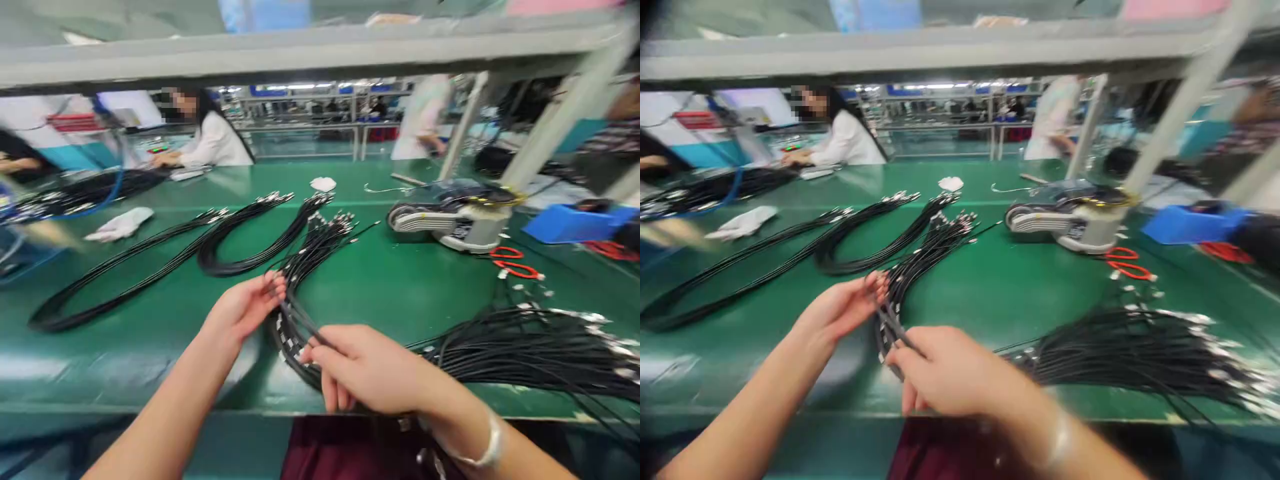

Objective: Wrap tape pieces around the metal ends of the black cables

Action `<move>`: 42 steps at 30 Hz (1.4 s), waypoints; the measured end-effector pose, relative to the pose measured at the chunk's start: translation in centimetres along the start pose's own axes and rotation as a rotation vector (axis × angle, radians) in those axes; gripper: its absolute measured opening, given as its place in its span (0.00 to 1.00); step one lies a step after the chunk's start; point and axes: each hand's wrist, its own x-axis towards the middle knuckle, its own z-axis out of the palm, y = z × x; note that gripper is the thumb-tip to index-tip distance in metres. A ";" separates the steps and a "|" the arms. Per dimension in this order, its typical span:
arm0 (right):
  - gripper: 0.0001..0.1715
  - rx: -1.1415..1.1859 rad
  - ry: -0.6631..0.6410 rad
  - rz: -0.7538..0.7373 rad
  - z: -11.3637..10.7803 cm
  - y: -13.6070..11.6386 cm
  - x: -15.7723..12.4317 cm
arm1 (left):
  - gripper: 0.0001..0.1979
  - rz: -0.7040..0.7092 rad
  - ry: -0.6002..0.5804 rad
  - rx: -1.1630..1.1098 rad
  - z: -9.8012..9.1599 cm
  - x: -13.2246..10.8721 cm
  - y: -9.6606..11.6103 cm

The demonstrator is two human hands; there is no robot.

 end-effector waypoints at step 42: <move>0.11 0.526 0.086 0.042 -3.3 -0.9 -1.6 | 0.05 -0.023 0.051 1.264 0.2 -4.6 -0.2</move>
